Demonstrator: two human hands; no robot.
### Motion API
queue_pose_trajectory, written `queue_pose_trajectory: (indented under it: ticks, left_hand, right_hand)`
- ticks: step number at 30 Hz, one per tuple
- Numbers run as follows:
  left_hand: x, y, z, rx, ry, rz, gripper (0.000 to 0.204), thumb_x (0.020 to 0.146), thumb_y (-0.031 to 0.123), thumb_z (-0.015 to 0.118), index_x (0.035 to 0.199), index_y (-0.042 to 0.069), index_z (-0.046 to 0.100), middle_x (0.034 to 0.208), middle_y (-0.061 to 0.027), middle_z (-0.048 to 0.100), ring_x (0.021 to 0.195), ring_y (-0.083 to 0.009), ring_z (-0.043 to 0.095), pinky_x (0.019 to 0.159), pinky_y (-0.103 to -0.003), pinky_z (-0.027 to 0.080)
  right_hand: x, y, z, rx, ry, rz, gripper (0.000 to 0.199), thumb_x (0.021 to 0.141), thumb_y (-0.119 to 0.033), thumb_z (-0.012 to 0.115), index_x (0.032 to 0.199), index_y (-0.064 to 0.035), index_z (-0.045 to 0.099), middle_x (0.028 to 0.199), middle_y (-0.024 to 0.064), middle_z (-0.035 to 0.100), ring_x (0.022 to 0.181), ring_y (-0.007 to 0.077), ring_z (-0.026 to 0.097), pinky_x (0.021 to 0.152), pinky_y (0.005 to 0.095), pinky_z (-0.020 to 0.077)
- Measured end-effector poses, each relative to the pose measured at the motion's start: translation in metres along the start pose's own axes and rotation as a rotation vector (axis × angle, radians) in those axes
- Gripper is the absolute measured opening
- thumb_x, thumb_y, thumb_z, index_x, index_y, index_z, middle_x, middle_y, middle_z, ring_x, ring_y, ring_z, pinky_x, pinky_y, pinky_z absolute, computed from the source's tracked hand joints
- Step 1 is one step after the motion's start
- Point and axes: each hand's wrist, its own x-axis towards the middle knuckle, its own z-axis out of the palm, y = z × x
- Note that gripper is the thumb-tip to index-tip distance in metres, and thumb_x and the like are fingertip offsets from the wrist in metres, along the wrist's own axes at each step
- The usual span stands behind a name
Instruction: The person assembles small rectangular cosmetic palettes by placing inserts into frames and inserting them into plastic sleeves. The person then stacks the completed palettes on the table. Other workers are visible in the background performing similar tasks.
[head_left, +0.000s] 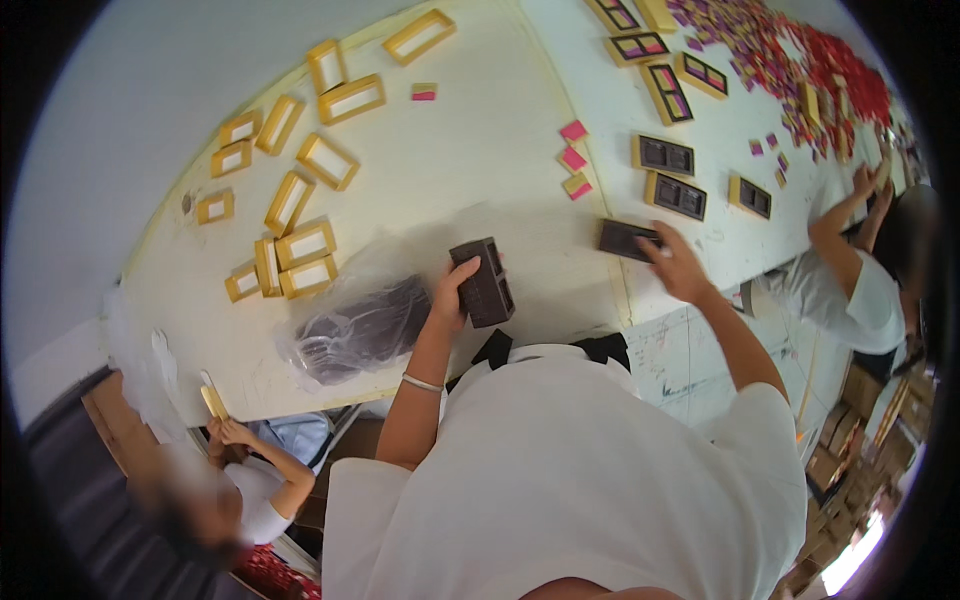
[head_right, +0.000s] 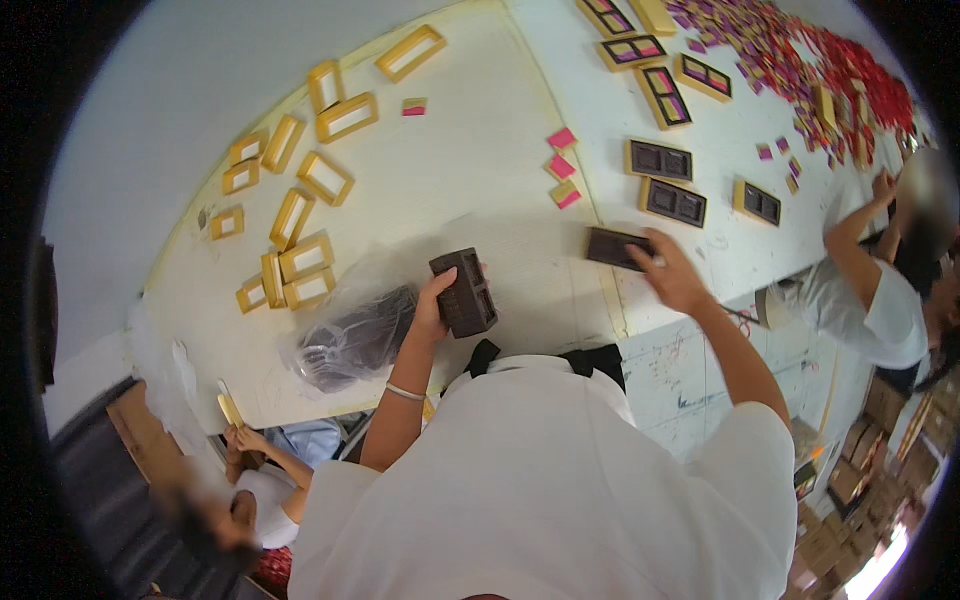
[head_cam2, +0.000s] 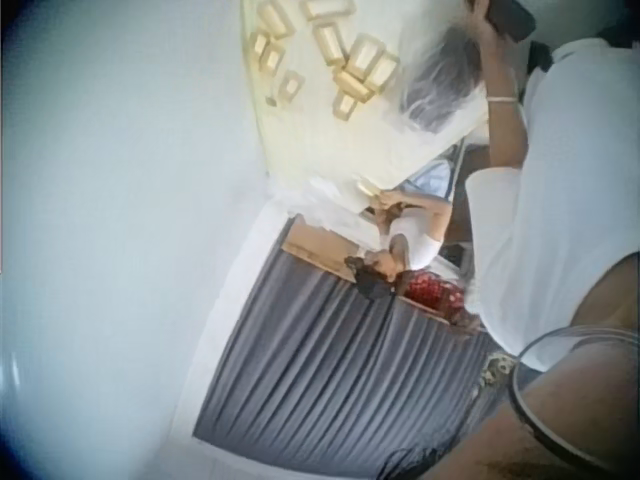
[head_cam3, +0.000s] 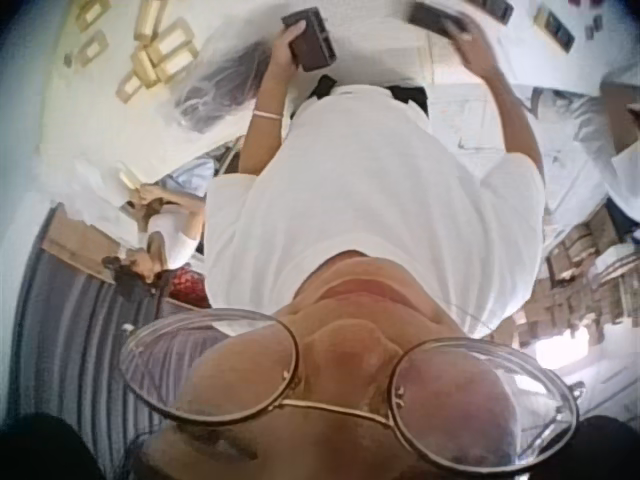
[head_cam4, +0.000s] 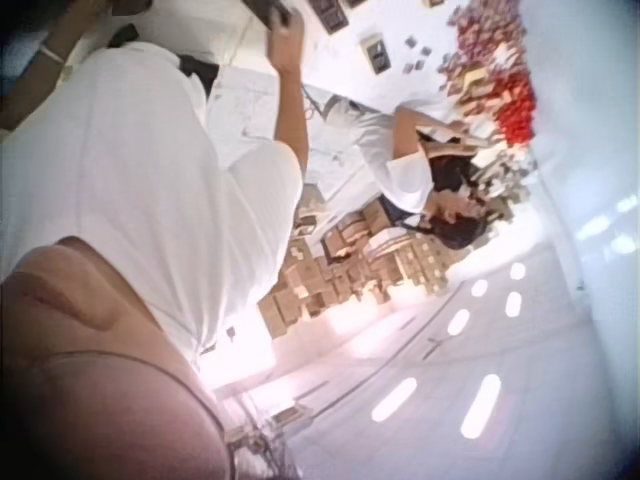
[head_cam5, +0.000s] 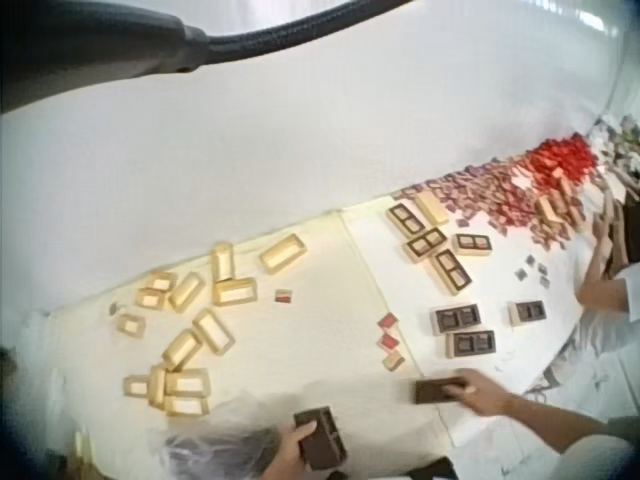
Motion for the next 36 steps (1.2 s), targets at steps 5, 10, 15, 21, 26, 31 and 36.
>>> queue_pose_trajectory:
  ticks: [5, 10, 15, 21, 26, 31, 36]
  left_hand:
    - [0.001, 0.004, 0.001, -0.16, -0.127, -0.092, 0.046, 0.079, 0.032, 0.057, 0.113, 0.002, 0.047, 0.105, -0.0138, 0.057, 0.092, -0.0238, 0.058, 0.074, -0.039, 0.051]
    - [0.003, -0.006, -0.004, -0.231, -0.146, -0.096, 0.047, 0.078, 0.035, 0.059, 0.113, 0.004, 0.049, 0.104, -0.011, 0.058, 0.093, -0.0215, 0.058, 0.078, -0.037, 0.049]
    - [-0.017, -0.001, -0.008, -0.247, -0.141, -0.113, 0.053, 0.079, 0.037, 0.058, 0.118, 0.004, 0.046, 0.111, -0.0104, 0.056, 0.097, -0.0213, 0.056, 0.082, -0.038, 0.047]
    - [-0.031, -0.003, -0.027, -0.341, -0.061, -0.037, 0.055, 0.078, 0.035, 0.059, 0.119, 0.001, 0.045, 0.11, -0.0174, 0.055, 0.099, -0.0287, 0.055, 0.084, -0.043, 0.046]
    - [-0.03, -0.001, -0.034, -0.506, -0.068, 0.011, 0.052, 0.079, 0.035, 0.057, 0.117, 0.001, 0.047, 0.108, -0.0189, 0.056, 0.098, -0.0307, 0.055, 0.084, -0.045, 0.046]
    - [-0.02, 0.009, -0.014, -0.451, -0.105, 0.04, 0.047, 0.081, 0.035, 0.054, 0.115, 0.002, 0.049, 0.105, -0.0186, 0.057, 0.097, -0.031, 0.056, 0.083, -0.045, 0.046]
    - [-0.019, 0.0, -0.003, -0.375, -0.151, 0.121, 0.045, 0.084, 0.03, 0.05, 0.118, 0.0, 0.046, 0.11, -0.0177, 0.056, 0.099, -0.0295, 0.055, 0.087, -0.043, 0.044]
  right_hand:
    - [0.015, 0.027, -0.046, -0.332, 0.135, -0.26, 0.05, 0.072, -0.013, 0.064, 0.118, -0.0062, 0.048, 0.13, 0.0204, 0.037, 0.118, 0.0367, 0.038, 0.098, 0.0444, 0.033]
    - [0.154, -0.035, -0.047, -0.221, 0.406, -0.365, 0.042, 0.073, -0.001, 0.056, 0.114, -0.003, 0.05, 0.125, 0.0192, 0.043, 0.113, 0.0365, 0.043, 0.093, 0.0422, 0.0374]
    - [0.348, -0.1, -0.025, -0.228, 0.513, -0.317, 0.052, 0.077, -0.006, 0.054, 0.127, -0.0087, 0.039, 0.135, 0.0159, 0.032, 0.124, 0.0323, 0.03, 0.1, 0.0432, 0.0293]
    - [0.437, -0.106, -0.035, -0.492, 0.405, -0.123, 0.03, 0.077, -0.008, 0.052, 0.107, -0.0091, 0.054, 0.11, 0.0116, 0.053, 0.109, 0.0272, 0.045, 0.095, 0.045, 0.0314]
    - [0.363, -0.071, -0.013, -0.445, 0.398, -0.314, 0.011, 0.072, -0.009, 0.054, 0.08, -0.005, 0.06, 0.086, 0.01, 0.06, 0.09, 0.0258, 0.054, 0.081, 0.0412, 0.0408]
    - [0.242, -0.074, 0.039, -0.278, 0.254, -0.093, 0.003, 0.062, -0.009, 0.057, 0.063, -0.0059, 0.056, 0.065, 0.0113, 0.056, 0.064, 0.0297, 0.057, 0.058, 0.0418, 0.0443]
    - [0.137, -0.126, 0.08, -0.273, -0.056, -0.092, 0.009, 0.067, -0.017, 0.059, 0.067, -0.0083, 0.061, 0.072, 0.0107, 0.06, 0.073, 0.0247, 0.059, 0.064, 0.041, 0.0433]
